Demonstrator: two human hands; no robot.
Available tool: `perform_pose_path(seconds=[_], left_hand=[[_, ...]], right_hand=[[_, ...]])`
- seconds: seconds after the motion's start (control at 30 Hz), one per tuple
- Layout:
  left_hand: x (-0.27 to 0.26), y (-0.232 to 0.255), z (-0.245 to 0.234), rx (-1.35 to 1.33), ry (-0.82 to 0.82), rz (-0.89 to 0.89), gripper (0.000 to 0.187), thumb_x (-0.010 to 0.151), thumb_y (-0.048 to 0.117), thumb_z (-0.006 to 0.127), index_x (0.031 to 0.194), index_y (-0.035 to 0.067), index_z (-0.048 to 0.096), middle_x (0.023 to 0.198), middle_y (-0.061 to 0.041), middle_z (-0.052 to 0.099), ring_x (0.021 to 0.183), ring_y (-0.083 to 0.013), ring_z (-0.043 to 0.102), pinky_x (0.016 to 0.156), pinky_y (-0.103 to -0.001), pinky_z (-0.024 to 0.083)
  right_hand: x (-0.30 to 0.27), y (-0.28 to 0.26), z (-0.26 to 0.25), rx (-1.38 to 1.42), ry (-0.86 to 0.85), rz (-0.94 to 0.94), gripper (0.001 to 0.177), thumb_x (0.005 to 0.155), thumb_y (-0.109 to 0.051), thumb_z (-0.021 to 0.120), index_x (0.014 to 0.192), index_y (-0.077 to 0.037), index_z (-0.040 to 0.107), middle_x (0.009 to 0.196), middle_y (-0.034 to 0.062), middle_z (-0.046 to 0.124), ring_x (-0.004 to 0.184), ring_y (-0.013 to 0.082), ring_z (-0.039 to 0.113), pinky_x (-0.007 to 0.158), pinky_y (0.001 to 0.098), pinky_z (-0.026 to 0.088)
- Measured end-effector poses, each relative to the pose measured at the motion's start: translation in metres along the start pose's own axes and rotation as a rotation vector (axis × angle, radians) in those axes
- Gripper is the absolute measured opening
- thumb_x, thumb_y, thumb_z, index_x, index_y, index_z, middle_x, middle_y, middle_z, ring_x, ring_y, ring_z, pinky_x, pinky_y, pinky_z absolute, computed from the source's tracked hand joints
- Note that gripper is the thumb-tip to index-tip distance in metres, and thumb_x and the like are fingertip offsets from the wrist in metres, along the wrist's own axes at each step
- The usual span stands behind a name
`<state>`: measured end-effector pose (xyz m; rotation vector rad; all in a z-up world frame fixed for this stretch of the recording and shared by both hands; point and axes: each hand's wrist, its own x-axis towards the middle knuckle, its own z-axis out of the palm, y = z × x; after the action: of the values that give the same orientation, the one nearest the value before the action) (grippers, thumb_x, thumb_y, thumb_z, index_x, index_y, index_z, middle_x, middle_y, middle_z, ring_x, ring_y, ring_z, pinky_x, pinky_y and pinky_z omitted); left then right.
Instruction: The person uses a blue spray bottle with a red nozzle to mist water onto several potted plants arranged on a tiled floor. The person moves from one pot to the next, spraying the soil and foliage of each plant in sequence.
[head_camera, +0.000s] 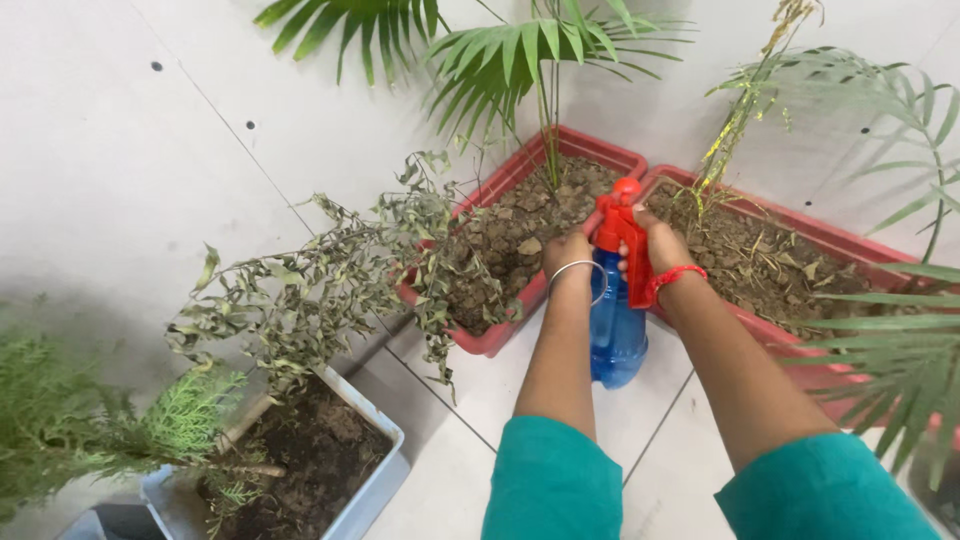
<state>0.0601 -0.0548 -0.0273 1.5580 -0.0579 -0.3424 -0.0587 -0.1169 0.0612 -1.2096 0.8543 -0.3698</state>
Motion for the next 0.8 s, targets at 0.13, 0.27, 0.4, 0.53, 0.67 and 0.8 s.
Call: perform_pose_path(seconds=[0.13,0.27,0.4,0.53,0.67,0.8], left_hand=[[-0.002,0.009,-0.016,0.202,-0.358,-0.182,0.046,0.088,0.051,0.058,0.093,0.008,0.075,0.073,-0.006,0.071,0.063,-0.0264,0.068,0.058,-0.045,0.054],[-0.019,0.019,-0.020,0.214,-0.325,-0.300,0.070,0.088,0.072,0.046,0.110,0.010,0.069,0.081,-0.010,0.070,0.063,-0.0263,0.070,0.058,-0.043,0.059],[-0.015,0.020,-0.006,0.165,-0.244,-0.213,0.101,0.091,0.091,0.048,0.139,0.003,0.056,0.108,-0.016,0.067,0.096,-0.0275,0.064,0.083,-0.043,0.052],[-0.021,0.019,-0.004,-0.064,-0.275,-0.403,0.112,0.081,0.091,0.055,0.140,-0.005,0.058,0.104,-0.012,0.053,0.096,-0.0304,0.053,0.085,-0.042,0.040],[-0.032,0.018,0.017,-0.004,-0.152,-0.134,0.102,0.076,0.085,0.057,0.124,-0.005,0.070,0.114,-0.022,0.071,0.110,-0.0339,0.069,0.093,-0.041,0.051],[-0.041,0.017,0.031,-0.087,-0.045,-0.113,0.090,0.082,0.078,0.062,0.111,-0.006,0.074,0.106,-0.022,0.075,0.102,-0.0310,0.071,0.087,-0.040,0.053]], right_hand=[[0.041,0.023,0.003,0.092,-0.184,0.091,0.032,0.100,-0.043,0.055,0.104,-0.013,0.065,0.082,0.0016,0.063,0.068,0.0170,0.060,0.065,0.0363,0.051],[0.053,0.040,0.014,0.117,-0.228,-0.011,0.026,0.095,-0.029,0.061,0.113,-0.011,0.063,0.094,0.0059,0.071,0.080,0.0201,0.068,0.073,0.0373,0.056],[0.037,0.030,0.024,-0.132,-0.174,-0.090,0.032,0.092,-0.021,0.063,0.116,0.000,0.065,0.097,0.0172,0.073,0.084,0.0310,0.070,0.075,0.0467,0.057],[0.009,0.011,0.028,0.077,-0.140,-0.027,0.038,0.092,-0.037,0.062,0.116,-0.008,0.064,0.101,0.0120,0.072,0.088,0.0271,0.069,0.079,0.0428,0.056],[0.002,0.008,0.028,0.250,-0.160,0.009,0.044,0.090,-0.046,0.057,0.112,-0.011,0.068,0.102,0.0090,0.074,0.089,0.0230,0.070,0.081,0.0387,0.056],[0.031,0.023,0.019,0.032,-0.001,-0.087,0.045,0.094,-0.044,0.060,0.108,-0.003,0.070,0.102,0.0108,0.072,0.085,0.0211,0.067,0.076,0.0380,0.052]])
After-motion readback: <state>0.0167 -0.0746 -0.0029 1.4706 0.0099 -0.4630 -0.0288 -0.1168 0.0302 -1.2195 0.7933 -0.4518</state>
